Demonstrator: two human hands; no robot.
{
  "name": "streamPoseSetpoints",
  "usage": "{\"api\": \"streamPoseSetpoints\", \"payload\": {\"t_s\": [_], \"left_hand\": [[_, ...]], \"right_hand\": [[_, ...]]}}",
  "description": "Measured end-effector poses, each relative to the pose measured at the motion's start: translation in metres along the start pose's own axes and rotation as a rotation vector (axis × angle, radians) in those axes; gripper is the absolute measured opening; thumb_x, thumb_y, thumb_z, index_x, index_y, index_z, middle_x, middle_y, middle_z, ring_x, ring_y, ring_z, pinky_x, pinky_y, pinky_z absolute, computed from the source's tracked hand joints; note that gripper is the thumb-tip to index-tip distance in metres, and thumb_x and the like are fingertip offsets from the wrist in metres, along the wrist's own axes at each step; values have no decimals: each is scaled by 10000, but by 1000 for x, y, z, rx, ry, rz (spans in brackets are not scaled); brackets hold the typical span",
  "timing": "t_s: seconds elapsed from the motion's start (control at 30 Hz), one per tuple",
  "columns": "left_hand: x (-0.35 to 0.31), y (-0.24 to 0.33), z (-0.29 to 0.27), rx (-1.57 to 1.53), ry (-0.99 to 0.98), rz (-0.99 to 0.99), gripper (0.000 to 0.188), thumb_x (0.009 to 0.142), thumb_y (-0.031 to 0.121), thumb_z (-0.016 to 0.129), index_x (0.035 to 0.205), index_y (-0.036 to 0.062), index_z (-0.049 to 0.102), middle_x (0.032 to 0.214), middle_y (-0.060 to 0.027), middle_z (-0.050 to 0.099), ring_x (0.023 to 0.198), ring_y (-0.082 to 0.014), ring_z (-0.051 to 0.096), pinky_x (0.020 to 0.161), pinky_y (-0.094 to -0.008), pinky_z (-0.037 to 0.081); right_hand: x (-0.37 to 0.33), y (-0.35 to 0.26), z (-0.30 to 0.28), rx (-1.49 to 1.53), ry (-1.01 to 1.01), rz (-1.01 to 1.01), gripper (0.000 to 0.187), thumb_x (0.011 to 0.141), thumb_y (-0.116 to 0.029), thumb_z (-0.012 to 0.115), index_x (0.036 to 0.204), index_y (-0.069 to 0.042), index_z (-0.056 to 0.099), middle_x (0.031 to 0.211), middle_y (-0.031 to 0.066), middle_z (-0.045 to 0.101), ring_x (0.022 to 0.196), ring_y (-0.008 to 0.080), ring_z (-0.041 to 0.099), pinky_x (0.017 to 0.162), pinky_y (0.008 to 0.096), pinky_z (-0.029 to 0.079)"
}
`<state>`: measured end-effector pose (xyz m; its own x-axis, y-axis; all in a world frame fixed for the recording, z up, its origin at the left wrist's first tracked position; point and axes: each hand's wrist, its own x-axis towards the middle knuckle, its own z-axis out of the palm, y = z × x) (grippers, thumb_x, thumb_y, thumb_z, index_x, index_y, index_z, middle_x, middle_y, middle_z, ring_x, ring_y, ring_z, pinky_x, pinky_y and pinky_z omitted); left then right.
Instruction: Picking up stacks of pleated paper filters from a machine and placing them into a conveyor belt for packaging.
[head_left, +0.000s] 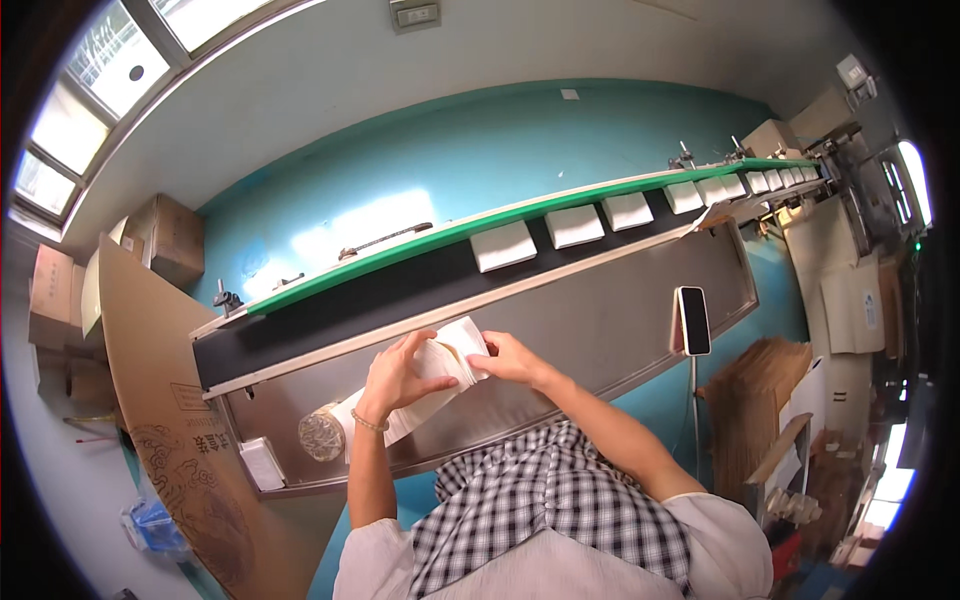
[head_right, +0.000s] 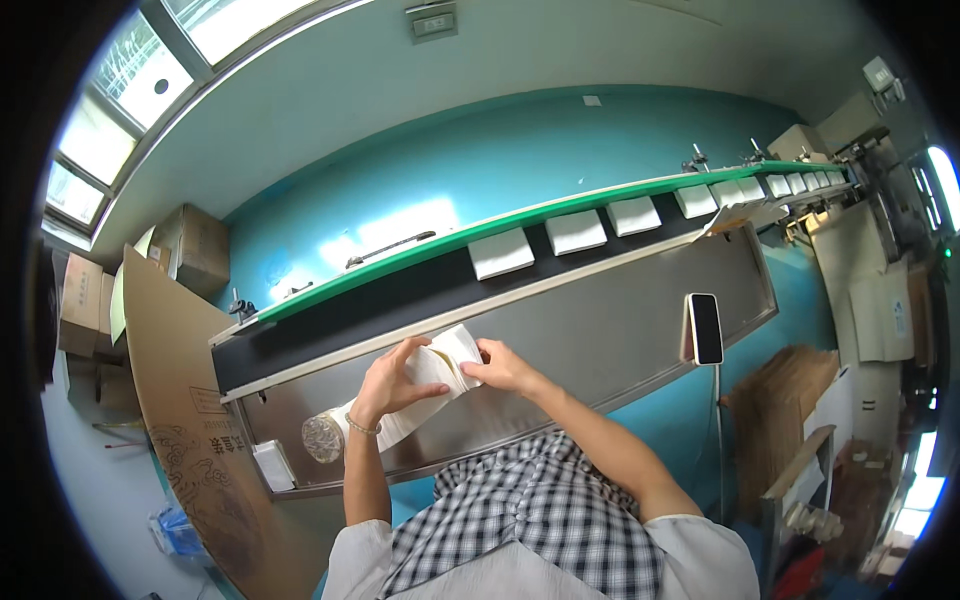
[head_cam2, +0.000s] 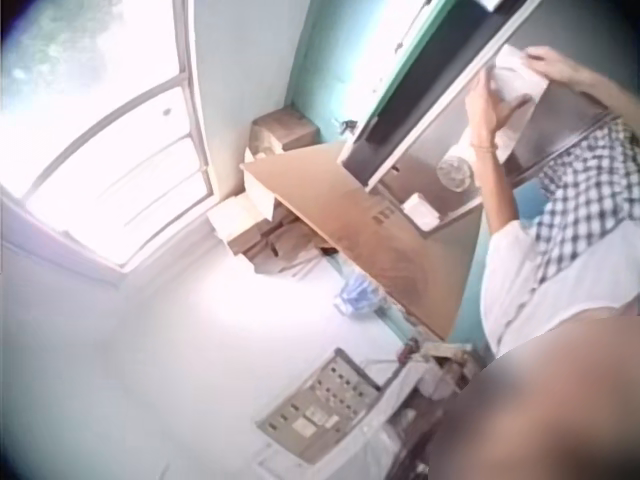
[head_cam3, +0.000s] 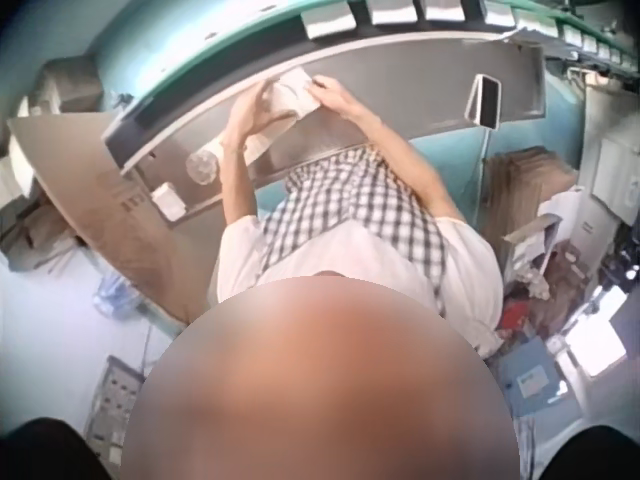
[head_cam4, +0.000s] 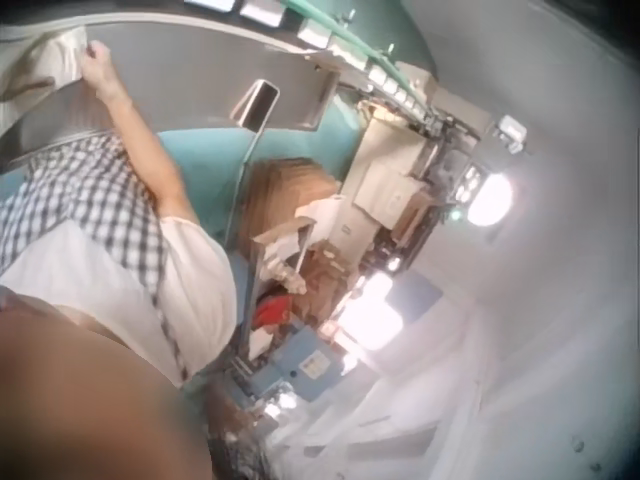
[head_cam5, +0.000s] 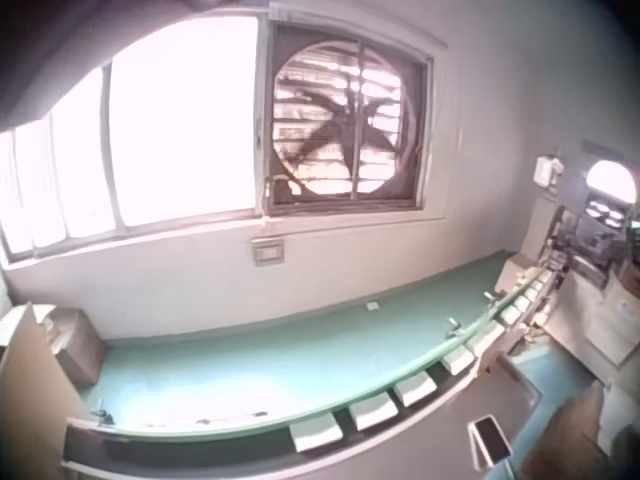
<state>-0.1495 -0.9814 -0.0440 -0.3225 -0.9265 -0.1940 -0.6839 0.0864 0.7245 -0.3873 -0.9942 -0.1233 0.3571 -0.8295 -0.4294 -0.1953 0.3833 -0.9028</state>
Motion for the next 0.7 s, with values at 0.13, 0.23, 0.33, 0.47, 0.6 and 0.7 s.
{"api": "streamPoseSetpoints", "payload": {"t_s": [0.13,0.23,0.33,0.47,0.6,0.7], "left_hand": [[-2,-15,-5,-1,-60,-87,772,645,469,885,1262,129,568,1098,-156,686,996,-338,672,841,-410,528],[-8,-38,4,-14,4,-14,782,639,476,886,1248,103,568,1077,-153,694,993,-354,671,852,-415,527],[-9,-52,2,-7,56,33,792,635,492,883,1246,97,568,1103,-154,689,1014,-369,665,864,-426,528],[-15,-49,-9,18,53,45,821,640,504,875,1278,96,559,1185,-168,665,1051,-381,653,882,-426,529],[-21,-53,-9,25,25,3,796,655,520,849,1282,128,553,1169,-152,675,1030,-355,668,882,-427,540],[-17,-50,-12,-5,-10,-15,784,656,516,854,1271,127,562,1166,-164,673,1047,-362,660,889,-426,529]], "right_hand": [[55,12,14,291,224,-32,359,967,-339,640,1030,15,647,872,91,690,791,130,650,670,283,532],[55,-15,28,413,163,104,450,948,-472,647,1022,-29,614,899,75,669,750,119,654,661,260,538],[23,-8,67,-128,54,-74,471,940,-440,669,1104,0,632,990,103,681,847,155,650,739,285,531],[24,10,75,104,79,-46,417,934,-347,701,1128,16,635,981,67,679,845,131,624,742,280,512],[13,2,54,116,-11,212,315,962,-239,654,1170,-1,638,1020,48,675,895,105,615,707,294,523],[35,12,41,43,2,78,311,969,-202,626,1168,37,606,1017,81,675,870,130,647,714,296,543]]}}
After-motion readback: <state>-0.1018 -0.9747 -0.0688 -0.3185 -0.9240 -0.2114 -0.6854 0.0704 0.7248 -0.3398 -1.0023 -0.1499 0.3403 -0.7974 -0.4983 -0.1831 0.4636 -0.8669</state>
